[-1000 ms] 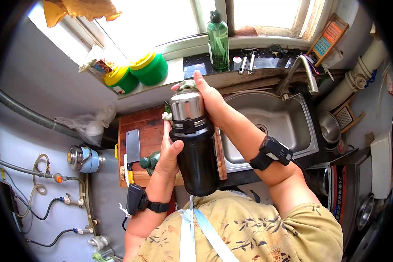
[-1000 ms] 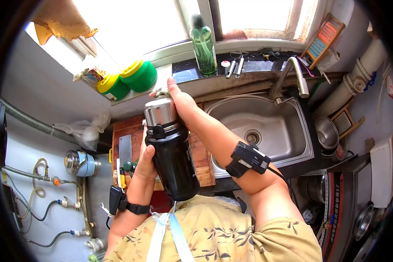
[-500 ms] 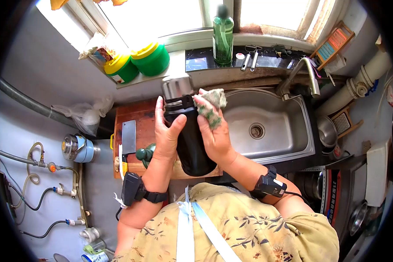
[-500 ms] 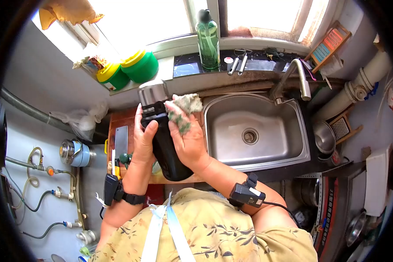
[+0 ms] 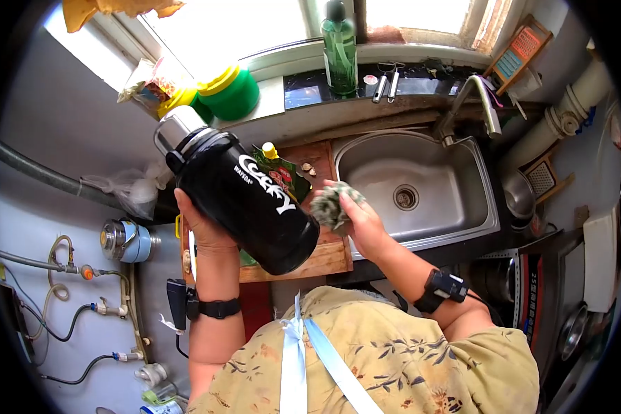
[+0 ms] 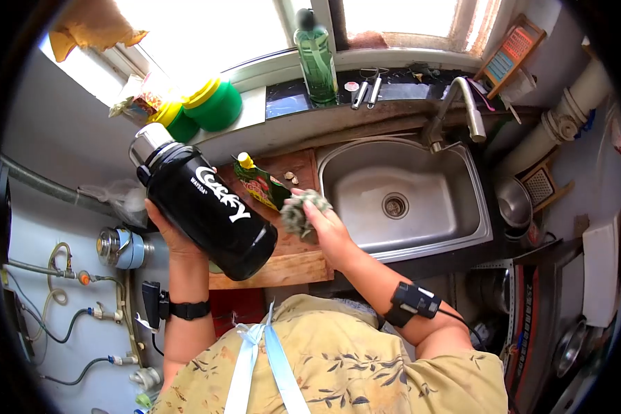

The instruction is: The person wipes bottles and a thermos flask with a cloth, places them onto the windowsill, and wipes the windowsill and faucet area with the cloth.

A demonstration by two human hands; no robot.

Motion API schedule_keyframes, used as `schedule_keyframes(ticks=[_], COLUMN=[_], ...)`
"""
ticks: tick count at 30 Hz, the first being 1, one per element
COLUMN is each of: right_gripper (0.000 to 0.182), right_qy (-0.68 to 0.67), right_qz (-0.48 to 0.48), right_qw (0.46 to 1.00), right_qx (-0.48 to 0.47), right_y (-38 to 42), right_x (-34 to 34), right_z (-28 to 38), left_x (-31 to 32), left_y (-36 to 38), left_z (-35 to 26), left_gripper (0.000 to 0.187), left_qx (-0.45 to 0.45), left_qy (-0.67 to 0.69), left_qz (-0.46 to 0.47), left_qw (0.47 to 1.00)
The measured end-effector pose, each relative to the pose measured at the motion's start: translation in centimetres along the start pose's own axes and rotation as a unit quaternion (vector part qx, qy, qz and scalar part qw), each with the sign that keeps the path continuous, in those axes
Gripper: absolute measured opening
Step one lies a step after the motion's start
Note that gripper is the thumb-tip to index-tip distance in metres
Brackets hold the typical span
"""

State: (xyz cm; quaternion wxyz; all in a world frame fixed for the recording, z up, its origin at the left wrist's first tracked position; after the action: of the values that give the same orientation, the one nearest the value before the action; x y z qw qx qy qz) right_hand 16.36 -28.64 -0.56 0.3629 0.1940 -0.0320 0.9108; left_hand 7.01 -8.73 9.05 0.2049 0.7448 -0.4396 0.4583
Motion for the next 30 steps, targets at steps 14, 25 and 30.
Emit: schedule_keyframes(ticks=[14,25,30], right_gripper=[0.069,0.060,0.066], right_qy=[-0.282,0.026,0.076], right_qz=[0.200,0.153,0.125], right_qw=[0.921,0.985,0.980], right_qx=[0.181,-0.080,-0.136], right_y=[0.7,-0.6,-0.2], right_x=[6.1,4.5,6.3], right_z=[0.6,1.3,3.0], left_x=[0.5,3.0,2.6], left_y=[1.2,0.3,0.8], left_z=[-0.9,-1.6,0.9], left_gripper=[0.088,0.069,0.050], left_qx=[0.041,0.006,-0.030], left_qy=[-0.187,-0.203,-0.156], left_qz=[0.040,-0.022,-0.032], left_qw=[0.981,0.979,0.987])
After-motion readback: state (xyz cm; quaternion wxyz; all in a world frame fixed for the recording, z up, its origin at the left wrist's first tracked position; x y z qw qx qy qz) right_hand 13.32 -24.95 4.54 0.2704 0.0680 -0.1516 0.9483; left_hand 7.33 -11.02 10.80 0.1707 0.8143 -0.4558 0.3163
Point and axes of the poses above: each hand's wrist, its own y-axis away from the middle knuckle, its own x-axis out of the palm, z = x × y, the point moved 4 cm from there along -y, towards the middle knuckle, and after that the axes turned 15 degrees about y, right-handed, at the moved point
